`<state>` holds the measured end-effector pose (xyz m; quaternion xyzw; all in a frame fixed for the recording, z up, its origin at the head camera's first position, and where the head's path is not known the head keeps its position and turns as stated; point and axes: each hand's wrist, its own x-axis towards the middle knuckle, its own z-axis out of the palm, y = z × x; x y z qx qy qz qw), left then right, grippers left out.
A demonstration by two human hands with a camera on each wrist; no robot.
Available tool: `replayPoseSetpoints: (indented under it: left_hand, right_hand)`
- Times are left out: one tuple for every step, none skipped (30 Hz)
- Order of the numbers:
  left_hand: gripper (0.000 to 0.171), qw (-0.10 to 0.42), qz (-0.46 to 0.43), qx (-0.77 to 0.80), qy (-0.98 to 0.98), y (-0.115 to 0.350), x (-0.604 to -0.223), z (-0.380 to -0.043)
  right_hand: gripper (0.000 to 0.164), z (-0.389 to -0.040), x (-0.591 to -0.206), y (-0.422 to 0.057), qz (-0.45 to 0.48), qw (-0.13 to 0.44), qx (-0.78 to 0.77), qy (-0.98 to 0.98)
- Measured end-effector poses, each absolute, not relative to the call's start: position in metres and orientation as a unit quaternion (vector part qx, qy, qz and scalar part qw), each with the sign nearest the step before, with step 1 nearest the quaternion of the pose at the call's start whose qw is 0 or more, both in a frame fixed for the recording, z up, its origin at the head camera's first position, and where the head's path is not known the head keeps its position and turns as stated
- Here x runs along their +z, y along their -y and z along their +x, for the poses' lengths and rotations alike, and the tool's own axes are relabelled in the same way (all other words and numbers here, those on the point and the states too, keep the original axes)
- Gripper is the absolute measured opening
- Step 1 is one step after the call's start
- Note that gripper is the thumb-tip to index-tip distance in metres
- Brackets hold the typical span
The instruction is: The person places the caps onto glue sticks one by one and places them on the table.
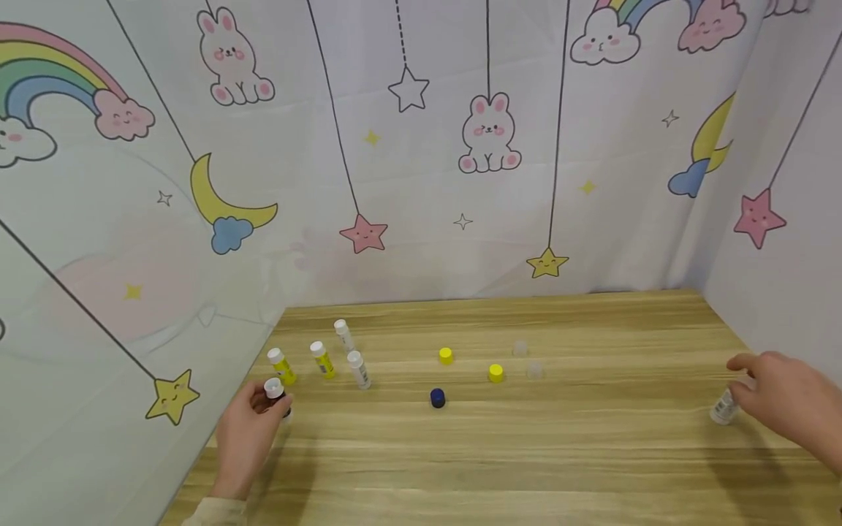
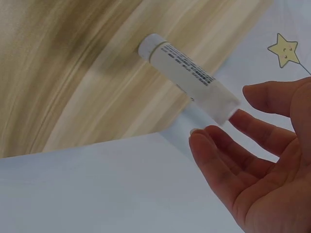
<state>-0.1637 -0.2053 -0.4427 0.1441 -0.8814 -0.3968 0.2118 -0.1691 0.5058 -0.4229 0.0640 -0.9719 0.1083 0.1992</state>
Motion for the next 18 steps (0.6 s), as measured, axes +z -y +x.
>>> replayPoseSetpoints:
  left_hand:
    - [0.027, 0.213, 0.141, -0.398, 0.881, 0.204, -0.441, -0.164]
    - [0.027, 0.214, 0.137, -0.401, 0.880, 0.203, -0.439, -0.165]
    - [0.027, 0.213, 0.135, -0.404, 0.879, 0.202, -0.437, -0.166]
    - [0.027, 0.212, 0.133, -0.407, 0.878, 0.200, -0.435, -0.168]
    - [0.027, 0.213, 0.131, -0.411, 0.877, 0.199, -0.432, -0.168]
    - [0.027, 0.213, 0.129, -0.413, 0.876, 0.197, -0.430, -0.169]
    - [0.026, 0.217, 0.125, -0.415, 0.875, 0.196, -0.428, -0.169]
    - [0.026, 0.221, 0.121, -0.416, 0.874, 0.194, -0.427, -0.170]
    - [0.026, 0.225, 0.117, -0.416, 0.873, 0.193, -0.425, -0.170]
    - [0.025, 0.230, 0.112, -0.417, 0.872, 0.192, -0.424, -0.171]
    - [0.025, 0.234, 0.106, -0.418, 0.871, 0.191, -0.423, -0.171]
    - [0.024, 0.239, 0.101, -0.417, 0.871, 0.190, -0.422, -0.171]
    - [0.024, 0.244, 0.095, -0.417, 0.870, 0.189, -0.422, -0.171]
    - [0.024, 0.245, 0.090, -0.417, 0.870, 0.187, -0.421, -0.172]
    - [0.024, 0.245, 0.087, -0.417, 0.871, 0.187, -0.421, -0.172]
    - [0.024, 0.245, 0.083, -0.417, 0.871, 0.186, -0.420, -0.173]
    - [0.024, 0.245, 0.079, -0.417, 0.872, 0.185, -0.420, -0.173]
    - [0.024, 0.245, 0.076, -0.416, 0.873, 0.184, -0.419, -0.174]
  right_hand:
    - [0.028, -0.169, -0.422, -0.506, 0.068, 0.208, 0.105, 0.970]
    - [0.028, -0.169, -0.421, -0.505, 0.070, 0.216, 0.100, 0.969]
    - [0.028, -0.169, -0.419, -0.504, 0.071, 0.221, 0.096, 0.968]
    - [0.028, -0.168, -0.417, -0.502, 0.068, 0.221, 0.093, 0.968]
    - [0.029, -0.167, -0.415, -0.500, 0.066, 0.220, 0.088, 0.969]
    - [0.029, -0.167, -0.413, -0.498, 0.063, 0.220, 0.082, 0.970]
    - [0.030, -0.167, -0.410, -0.496, 0.058, 0.217, 0.074, 0.972]
    - [0.031, -0.167, -0.408, -0.493, 0.054, 0.213, 0.066, 0.973]
    - [0.032, -0.167, -0.406, -0.491, 0.050, 0.206, 0.061, 0.975]
    - [0.033, -0.167, -0.403, -0.488, 0.049, 0.201, 0.057, 0.977]
    - [0.034, -0.168, -0.401, -0.486, 0.049, 0.195, 0.053, 0.978]
    - [0.034, -0.169, -0.399, -0.484, 0.050, 0.188, 0.052, 0.980]
    - [0.034, -0.169, -0.397, -0.482, 0.051, 0.181, 0.051, 0.981]
    - [0.034, -0.170, -0.394, -0.480, 0.051, 0.171, 0.052, 0.983]
    - [0.035, -0.171, -0.392, -0.477, 0.050, 0.163, 0.052, 0.984]
    - [0.036, -0.172, -0.389, -0.475, 0.052, 0.154, 0.052, 0.985]
    - [0.036, -0.172, -0.387, -0.472, 0.053, 0.144, 0.052, 0.987]
    - [0.037, -0.172, -0.384, -0.468, 0.052, 0.136, 0.052, 0.988]
